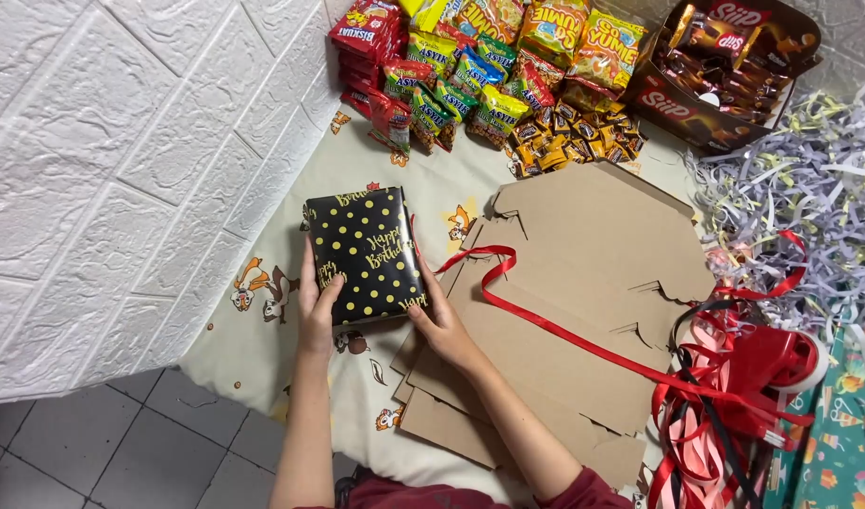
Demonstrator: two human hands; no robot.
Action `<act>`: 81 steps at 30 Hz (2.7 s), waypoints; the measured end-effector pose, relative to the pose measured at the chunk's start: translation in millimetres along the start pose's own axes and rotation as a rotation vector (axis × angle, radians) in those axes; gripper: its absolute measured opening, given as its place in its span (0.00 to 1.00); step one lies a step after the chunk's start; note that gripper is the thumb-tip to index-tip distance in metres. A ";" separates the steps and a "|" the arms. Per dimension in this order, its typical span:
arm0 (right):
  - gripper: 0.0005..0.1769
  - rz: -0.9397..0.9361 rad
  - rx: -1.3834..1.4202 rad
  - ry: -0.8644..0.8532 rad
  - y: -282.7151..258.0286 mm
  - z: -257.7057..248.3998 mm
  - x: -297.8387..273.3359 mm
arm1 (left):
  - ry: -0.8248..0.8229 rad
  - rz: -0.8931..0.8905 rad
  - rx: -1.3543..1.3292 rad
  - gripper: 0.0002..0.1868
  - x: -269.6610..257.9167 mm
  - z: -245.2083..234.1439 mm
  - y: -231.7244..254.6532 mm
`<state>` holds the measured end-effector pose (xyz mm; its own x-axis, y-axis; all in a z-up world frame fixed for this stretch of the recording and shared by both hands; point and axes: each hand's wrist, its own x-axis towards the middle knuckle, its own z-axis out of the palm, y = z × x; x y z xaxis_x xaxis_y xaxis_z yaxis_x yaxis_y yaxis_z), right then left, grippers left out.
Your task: Tying a decorative ribbon around a small gift box and preparing cardboard packaging materials.
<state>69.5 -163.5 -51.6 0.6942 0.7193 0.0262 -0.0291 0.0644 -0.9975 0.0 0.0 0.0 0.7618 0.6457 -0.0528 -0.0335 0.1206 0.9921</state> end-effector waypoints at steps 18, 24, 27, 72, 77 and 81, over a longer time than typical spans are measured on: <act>0.45 -0.253 -0.030 0.061 -64.0 -45.2 29.1 | -0.243 0.303 -0.103 0.35 62.5 53.0 30.7; 0.54 -0.251 0.019 0.188 -98.5 -69.5 -7.7 | -0.377 0.435 -0.177 0.35 34.9 100.9 79.7; 0.51 -0.413 -0.037 0.310 -123.3 -83.8 -28.3 | -0.471 0.486 -0.232 0.35 21.5 129.3 86.5; 0.08 0.282 -0.413 1.305 -77.2 -193.1 -245.4 | -0.186 0.260 0.664 0.11 -9.6 143.9 -69.5; 0.10 0.498 -0.759 1.364 -58.1 -216.5 -255.2 | -0.422 0.071 0.628 0.19 -6.3 149.0 -58.5; 0.20 0.730 -0.844 1.287 -47.7 -236.9 -245.7 | -0.579 -0.019 0.628 0.20 -5.3 168.1 -35.1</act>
<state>70.8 -507.2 -26.1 0.8128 -0.5792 -0.0623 -0.5145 -0.6636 -0.5431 105.8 -134.4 -15.5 0.9748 0.1403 -0.1733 0.2173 -0.4234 0.8795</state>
